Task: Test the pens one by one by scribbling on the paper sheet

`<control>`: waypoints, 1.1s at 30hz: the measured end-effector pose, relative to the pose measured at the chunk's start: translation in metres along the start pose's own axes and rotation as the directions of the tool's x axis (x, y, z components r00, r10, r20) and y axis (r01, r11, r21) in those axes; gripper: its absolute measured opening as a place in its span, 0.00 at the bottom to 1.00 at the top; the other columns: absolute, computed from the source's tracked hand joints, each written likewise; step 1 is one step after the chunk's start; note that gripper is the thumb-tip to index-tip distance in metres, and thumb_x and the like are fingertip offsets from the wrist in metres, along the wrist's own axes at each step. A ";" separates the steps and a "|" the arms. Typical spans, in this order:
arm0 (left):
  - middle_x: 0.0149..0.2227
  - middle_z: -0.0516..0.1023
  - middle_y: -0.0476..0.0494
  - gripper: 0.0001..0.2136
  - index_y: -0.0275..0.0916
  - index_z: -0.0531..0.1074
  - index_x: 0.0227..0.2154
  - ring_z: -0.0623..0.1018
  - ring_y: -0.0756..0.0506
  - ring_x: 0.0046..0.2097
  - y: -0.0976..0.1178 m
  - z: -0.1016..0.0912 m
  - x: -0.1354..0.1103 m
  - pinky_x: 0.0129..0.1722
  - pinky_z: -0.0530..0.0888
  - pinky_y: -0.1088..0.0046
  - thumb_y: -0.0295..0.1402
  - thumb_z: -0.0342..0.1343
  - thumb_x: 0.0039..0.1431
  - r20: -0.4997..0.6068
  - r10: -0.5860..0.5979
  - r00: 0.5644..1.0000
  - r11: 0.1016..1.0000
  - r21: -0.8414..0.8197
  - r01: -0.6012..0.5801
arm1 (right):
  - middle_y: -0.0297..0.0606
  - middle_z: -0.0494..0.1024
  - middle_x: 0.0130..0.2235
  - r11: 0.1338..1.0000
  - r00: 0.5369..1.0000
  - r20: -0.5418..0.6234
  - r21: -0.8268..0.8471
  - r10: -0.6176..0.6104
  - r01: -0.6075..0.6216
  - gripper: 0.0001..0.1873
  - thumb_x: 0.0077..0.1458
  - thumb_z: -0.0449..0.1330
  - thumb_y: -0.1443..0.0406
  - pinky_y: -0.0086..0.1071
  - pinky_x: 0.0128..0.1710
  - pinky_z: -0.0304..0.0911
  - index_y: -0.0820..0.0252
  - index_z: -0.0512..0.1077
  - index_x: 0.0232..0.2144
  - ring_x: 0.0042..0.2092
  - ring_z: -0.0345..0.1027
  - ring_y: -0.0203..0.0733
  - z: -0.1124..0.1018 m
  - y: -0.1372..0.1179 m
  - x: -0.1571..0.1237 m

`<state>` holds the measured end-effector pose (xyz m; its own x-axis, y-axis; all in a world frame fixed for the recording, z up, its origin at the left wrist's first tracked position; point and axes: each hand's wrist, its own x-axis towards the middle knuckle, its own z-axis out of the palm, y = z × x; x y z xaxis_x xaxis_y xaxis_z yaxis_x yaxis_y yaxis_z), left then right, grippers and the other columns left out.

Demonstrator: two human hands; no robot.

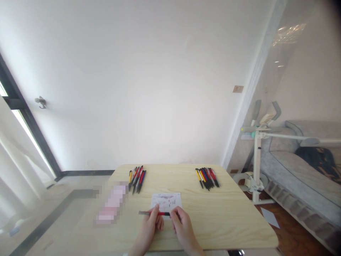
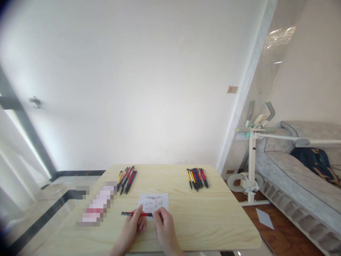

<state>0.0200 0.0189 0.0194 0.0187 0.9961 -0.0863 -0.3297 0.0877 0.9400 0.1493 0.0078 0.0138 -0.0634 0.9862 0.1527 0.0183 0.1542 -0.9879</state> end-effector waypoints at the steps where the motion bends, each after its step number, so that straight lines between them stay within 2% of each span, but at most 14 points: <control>1: 0.10 0.54 0.57 0.23 0.42 0.54 0.11 0.60 0.53 0.15 0.000 0.000 0.000 0.17 0.58 0.75 0.51 0.52 0.49 0.000 -0.003 1.000 1.000 -0.004 0.003 | 0.24 0.56 0.16 1.000 1.000 -0.002 0.002 -0.002 0.002 0.18 0.55 0.51 0.53 0.23 0.16 0.45 0.59 0.62 0.23 0.17 0.49 0.30 0.000 0.001 0.000; 17: 0.10 0.54 0.57 0.23 0.42 0.53 0.11 0.60 0.53 0.15 -0.002 0.001 -0.001 0.16 0.56 0.75 0.50 0.52 0.50 -0.014 -0.009 1.000 0.997 -0.077 0.008 | 0.24 0.57 0.17 0.999 0.999 -0.011 0.004 -0.038 0.038 0.17 0.54 0.52 0.52 0.23 0.16 0.47 0.60 0.62 0.25 0.18 0.51 0.30 0.001 0.005 0.002; 20: 0.09 0.55 0.57 0.23 0.42 0.53 0.11 0.61 0.53 0.15 -0.004 -0.001 0.000 0.16 0.57 0.75 0.50 0.51 0.51 0.006 -0.016 1.000 0.995 -0.093 0.017 | 0.24 0.57 0.16 1.000 1.000 -0.027 0.022 -0.005 0.005 0.19 0.54 0.51 0.50 0.23 0.16 0.46 0.60 0.63 0.24 0.17 0.51 0.30 0.002 0.006 0.002; 26: 0.09 0.56 0.56 0.23 0.41 0.54 0.11 0.61 0.53 0.14 -0.001 -0.001 -0.002 0.16 0.57 0.75 0.51 0.51 0.50 0.033 -0.016 0.999 0.994 -0.105 0.019 | 0.26 0.57 0.15 0.998 0.997 -0.044 0.005 0.064 -0.064 0.27 0.54 0.47 0.46 0.23 0.15 0.46 0.60 0.60 0.17 0.16 0.51 0.29 0.003 0.007 0.003; 33: 0.09 0.60 0.54 0.22 0.41 0.56 0.11 0.64 0.52 0.16 0.000 -0.001 -0.003 0.19 0.60 0.74 0.50 0.51 0.50 0.053 0.017 0.998 0.999 -0.035 -0.015 | 0.25 0.57 0.14 0.998 0.997 -0.050 0.013 0.063 -0.062 0.26 0.52 0.49 0.45 0.23 0.14 0.45 0.60 0.61 0.17 0.15 0.50 0.28 0.001 0.007 0.004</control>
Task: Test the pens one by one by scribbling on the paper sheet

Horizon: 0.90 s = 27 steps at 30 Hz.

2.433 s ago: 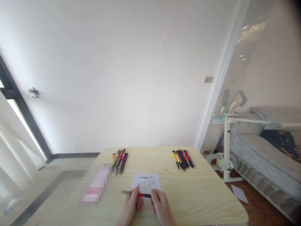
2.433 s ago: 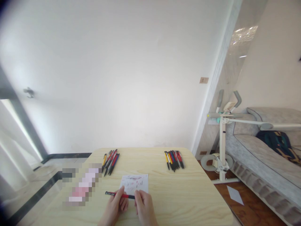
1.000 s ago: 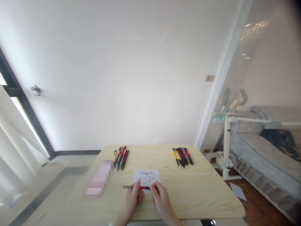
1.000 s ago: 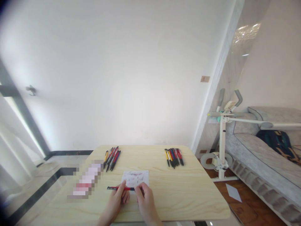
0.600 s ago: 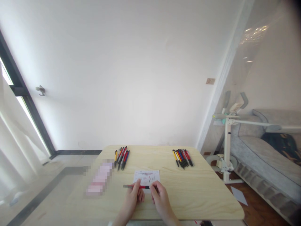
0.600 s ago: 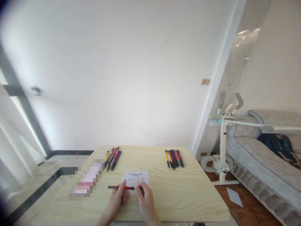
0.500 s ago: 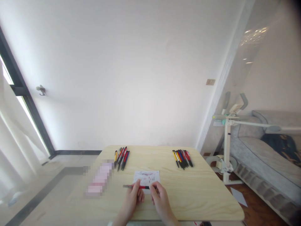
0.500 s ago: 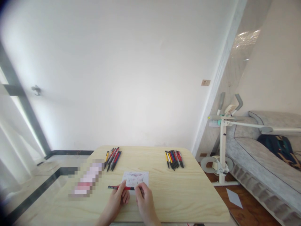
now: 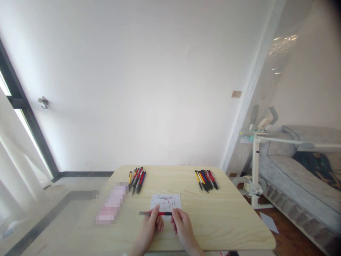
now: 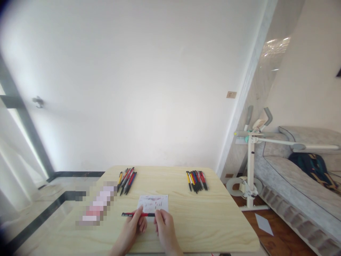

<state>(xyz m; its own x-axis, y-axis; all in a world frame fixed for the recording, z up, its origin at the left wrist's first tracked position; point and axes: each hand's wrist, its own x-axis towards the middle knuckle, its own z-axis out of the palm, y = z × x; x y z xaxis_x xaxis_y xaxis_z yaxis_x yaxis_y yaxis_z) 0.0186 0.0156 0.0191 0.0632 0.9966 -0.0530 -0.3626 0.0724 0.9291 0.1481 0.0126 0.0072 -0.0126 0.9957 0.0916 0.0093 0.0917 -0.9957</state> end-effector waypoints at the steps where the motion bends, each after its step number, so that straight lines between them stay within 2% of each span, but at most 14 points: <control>1: 0.10 0.61 0.54 0.22 0.41 0.56 0.11 0.64 0.51 0.16 -0.001 -0.001 0.000 0.19 0.61 0.74 0.50 0.51 0.50 0.001 0.002 1.000 1.000 0.005 -0.002 | 0.25 0.57 0.14 1.000 1.000 -0.002 0.005 0.002 -0.002 0.26 0.52 0.49 0.45 0.23 0.14 0.45 0.60 0.61 0.18 0.15 0.50 0.29 0.000 0.000 0.000; 17: 0.10 0.55 0.57 0.22 0.42 0.53 0.12 0.61 0.53 0.15 -0.001 0.000 0.002 0.17 0.58 0.75 0.50 0.51 0.50 -0.031 -0.003 1.000 1.000 -0.008 0.003 | 0.25 0.57 0.15 1.000 1.000 0.008 0.011 -0.010 0.010 0.24 0.53 0.50 0.46 0.23 0.14 0.45 0.60 0.63 0.20 0.16 0.50 0.29 0.000 -0.003 -0.001; 27: 0.10 0.55 0.56 0.23 0.42 0.52 0.11 0.61 0.53 0.15 -0.002 0.000 0.003 0.17 0.58 0.75 0.51 0.51 0.49 -0.029 -0.008 1.000 1.000 0.006 0.008 | 0.24 0.58 0.16 1.000 0.999 0.039 0.005 -0.014 0.014 0.23 0.53 0.50 0.47 0.23 0.15 0.45 0.60 0.62 0.22 0.16 0.50 0.29 -0.002 -0.005 -0.003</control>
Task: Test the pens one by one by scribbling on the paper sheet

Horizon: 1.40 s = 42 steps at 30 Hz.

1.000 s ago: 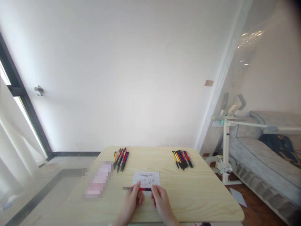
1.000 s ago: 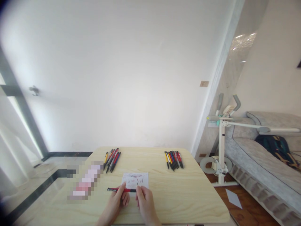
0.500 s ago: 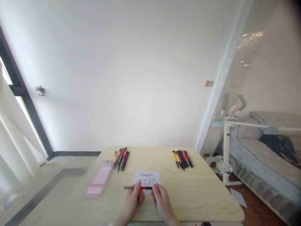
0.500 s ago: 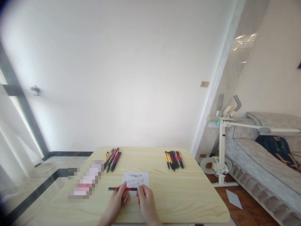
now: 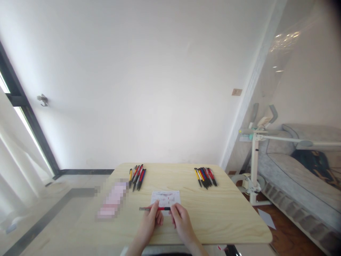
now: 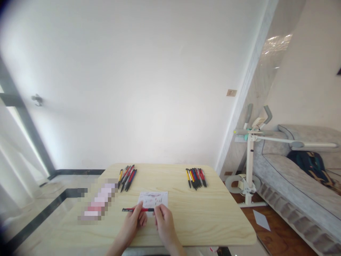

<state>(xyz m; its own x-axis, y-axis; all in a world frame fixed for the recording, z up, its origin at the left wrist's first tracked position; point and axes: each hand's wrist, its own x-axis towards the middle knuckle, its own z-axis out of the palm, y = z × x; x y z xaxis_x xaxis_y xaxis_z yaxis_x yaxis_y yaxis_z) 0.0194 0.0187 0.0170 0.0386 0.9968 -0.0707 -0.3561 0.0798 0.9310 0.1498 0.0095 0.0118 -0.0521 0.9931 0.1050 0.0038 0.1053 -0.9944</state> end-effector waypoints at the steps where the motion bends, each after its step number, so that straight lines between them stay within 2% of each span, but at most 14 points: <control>1: 0.10 0.54 0.57 0.23 0.42 0.52 0.11 0.61 0.53 0.15 0.000 0.000 0.000 0.17 0.58 0.75 0.51 0.51 0.49 -0.001 0.002 1.000 1.000 -0.006 -0.002 | 0.24 0.57 0.16 1.000 1.000 0.004 0.000 -0.009 0.009 0.22 0.53 0.50 0.47 0.23 0.15 0.45 0.60 0.63 0.23 0.16 0.50 0.29 0.000 -0.002 -0.001; 9: 0.11 0.55 0.57 0.22 0.42 0.54 0.12 0.62 0.53 0.15 0.001 0.000 -0.001 0.17 0.58 0.75 0.51 0.51 0.49 0.007 0.007 1.000 1.000 -0.009 -0.007 | 0.24 0.57 0.16 0.999 0.999 0.014 0.015 -0.029 0.029 0.21 0.53 0.51 0.48 0.23 0.14 0.45 0.60 0.64 0.26 0.16 0.49 0.29 0.000 -0.005 -0.001; 14: 0.10 0.55 0.57 0.22 0.42 0.54 0.12 0.61 0.53 0.15 -0.001 -0.001 0.000 0.17 0.58 0.75 0.51 0.51 0.50 0.003 0.003 1.000 1.000 -0.027 -0.003 | 0.25 0.59 0.17 0.999 0.999 -0.005 0.041 -0.036 0.036 0.20 0.52 0.53 0.50 0.22 0.15 0.47 0.62 0.67 0.32 0.17 0.51 0.29 0.001 -0.007 -0.001; 20: 0.10 0.54 0.57 0.22 0.42 0.53 0.13 0.61 0.53 0.15 0.000 0.000 0.000 0.17 0.58 0.75 0.51 0.52 0.49 -0.004 0.000 1.000 0.999 -0.051 0.000 | 0.23 0.58 0.16 0.998 0.999 -0.035 0.069 -0.008 0.011 0.22 0.49 0.54 0.47 0.22 0.13 0.46 0.61 0.66 0.30 0.16 0.50 0.29 0.002 -0.011 0.000; 25: 0.10 0.54 0.57 0.23 0.42 0.53 0.12 0.60 0.53 0.15 0.002 0.001 -0.001 0.16 0.57 0.75 0.53 0.52 0.47 -0.014 -0.022 1.000 0.998 -0.065 0.021 | 0.23 0.56 0.14 0.997 0.999 -0.044 0.072 0.012 -0.008 0.24 0.49 0.52 0.44 0.22 0.13 0.45 0.60 0.64 0.24 0.15 0.49 0.29 0.002 -0.005 0.001; 33: 0.10 0.53 0.58 0.24 0.42 0.52 0.12 0.60 0.54 0.15 0.004 0.002 -0.002 0.16 0.57 0.75 0.54 0.52 0.46 -0.024 -0.035 0.999 0.997 -0.073 0.034 | 0.25 0.57 0.15 1.000 0.999 -0.049 0.012 -0.009 0.009 0.25 0.51 0.50 0.45 0.23 0.15 0.44 0.59 0.61 0.19 0.17 0.50 0.29 0.002 0.001 0.002; 42: 0.11 0.53 0.58 0.23 0.42 0.52 0.12 0.59 0.54 0.15 0.005 0.003 -0.002 0.17 0.57 0.75 0.53 0.53 0.46 -0.018 -0.026 1.000 0.997 -0.077 0.024 | 0.26 0.57 0.16 1.000 0.999 -0.038 -0.015 -0.027 0.026 0.23 0.53 0.50 0.47 0.24 0.16 0.44 0.59 0.61 0.20 0.18 0.50 0.29 0.002 0.002 0.001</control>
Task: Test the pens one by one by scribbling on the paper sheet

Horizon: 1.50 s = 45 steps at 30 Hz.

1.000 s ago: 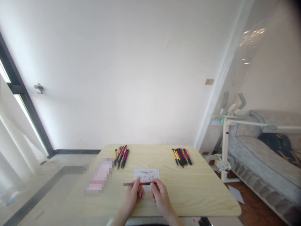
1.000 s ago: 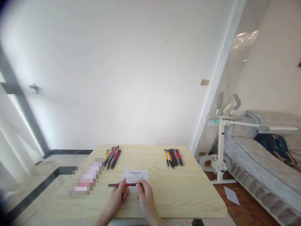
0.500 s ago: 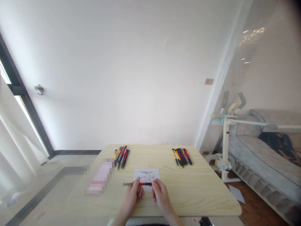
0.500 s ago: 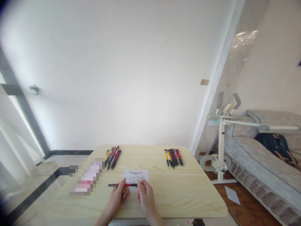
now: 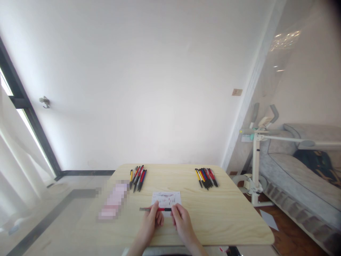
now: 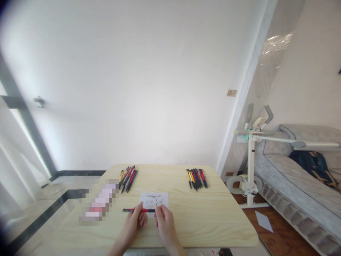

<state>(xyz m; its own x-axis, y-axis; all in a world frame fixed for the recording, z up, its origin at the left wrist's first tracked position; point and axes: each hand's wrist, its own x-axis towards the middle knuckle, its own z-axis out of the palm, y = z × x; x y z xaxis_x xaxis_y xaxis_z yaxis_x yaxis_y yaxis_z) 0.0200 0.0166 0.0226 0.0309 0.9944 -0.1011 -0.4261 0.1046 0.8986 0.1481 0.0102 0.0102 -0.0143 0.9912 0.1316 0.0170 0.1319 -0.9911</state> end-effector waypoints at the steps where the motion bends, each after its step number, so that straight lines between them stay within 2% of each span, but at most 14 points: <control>1: 0.11 0.53 0.58 0.23 0.42 0.52 0.12 0.60 0.54 0.15 0.000 0.000 0.000 0.17 0.58 0.75 0.53 0.53 0.46 -0.001 0.004 1.000 1.000 0.004 -0.004 | 0.25 0.57 0.16 1.000 1.000 0.003 -0.001 0.000 0.000 0.24 0.53 0.50 0.47 0.24 0.16 0.45 0.59 0.61 0.20 0.18 0.50 0.29 0.000 0.000 0.000; 14: 0.10 0.53 0.58 0.23 0.42 0.52 0.11 0.60 0.53 0.15 0.000 0.000 0.001 0.17 0.57 0.75 0.52 0.54 0.46 -0.019 -0.001 1.000 1.000 0.018 0.002 | 0.25 0.57 0.16 1.000 1.000 0.022 -0.013 -0.014 0.015 0.22 0.54 0.50 0.48 0.24 0.16 0.44 0.60 0.64 0.22 0.18 0.49 0.30 -0.001 -0.004 0.000; 23: 0.10 0.53 0.57 0.24 0.42 0.51 0.11 0.60 0.53 0.15 -0.002 -0.001 0.001 0.16 0.56 0.75 0.53 0.51 0.48 -0.029 -0.044 0.999 0.999 -0.025 0.043 | 0.24 0.56 0.16 0.999 0.998 0.045 -0.012 -0.035 0.036 0.20 0.55 0.50 0.50 0.23 0.15 0.44 0.60 0.63 0.24 0.17 0.48 0.29 -0.001 -0.002 0.001; 31: 0.11 0.53 0.58 0.23 0.42 0.52 0.12 0.60 0.53 0.15 -0.004 -0.002 0.001 0.16 0.56 0.75 0.52 0.51 0.49 -0.018 -0.029 0.999 0.997 -0.072 0.028 | 0.24 0.56 0.17 0.999 0.998 0.046 -0.016 -0.038 0.038 0.18 0.55 0.50 0.52 0.23 0.16 0.45 0.61 0.64 0.27 0.18 0.49 0.29 0.000 0.000 0.001; 39: 0.11 0.52 0.58 0.22 0.41 0.53 0.13 0.59 0.54 0.15 -0.009 -0.004 0.004 0.16 0.55 0.76 0.51 0.50 0.51 -0.028 -0.023 0.999 0.993 -0.118 0.020 | 0.25 0.57 0.17 0.999 0.999 0.042 0.019 -0.028 0.028 0.19 0.53 0.52 0.51 0.22 0.14 0.44 0.61 0.66 0.29 0.17 0.49 0.29 0.001 -0.001 0.002; 45: 0.11 0.52 0.57 0.24 0.42 0.53 0.12 0.60 0.53 0.14 -0.008 -0.003 0.004 0.15 0.55 0.76 0.55 0.50 0.48 -0.023 -0.042 0.999 0.989 -0.143 0.038 | 0.23 0.56 0.16 0.999 0.998 0.061 0.024 -0.027 0.026 0.21 0.52 0.51 0.48 0.22 0.13 0.42 0.61 0.65 0.27 0.16 0.48 0.28 0.001 0.003 0.004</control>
<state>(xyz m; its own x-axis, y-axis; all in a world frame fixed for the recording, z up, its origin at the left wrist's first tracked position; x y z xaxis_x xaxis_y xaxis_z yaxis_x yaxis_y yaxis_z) 0.0205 0.0196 0.0140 0.0282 0.9885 -0.1486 -0.5499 0.1395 0.8235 0.1472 0.0151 0.0075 -0.0753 0.9847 0.1574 -0.0069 0.1573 -0.9875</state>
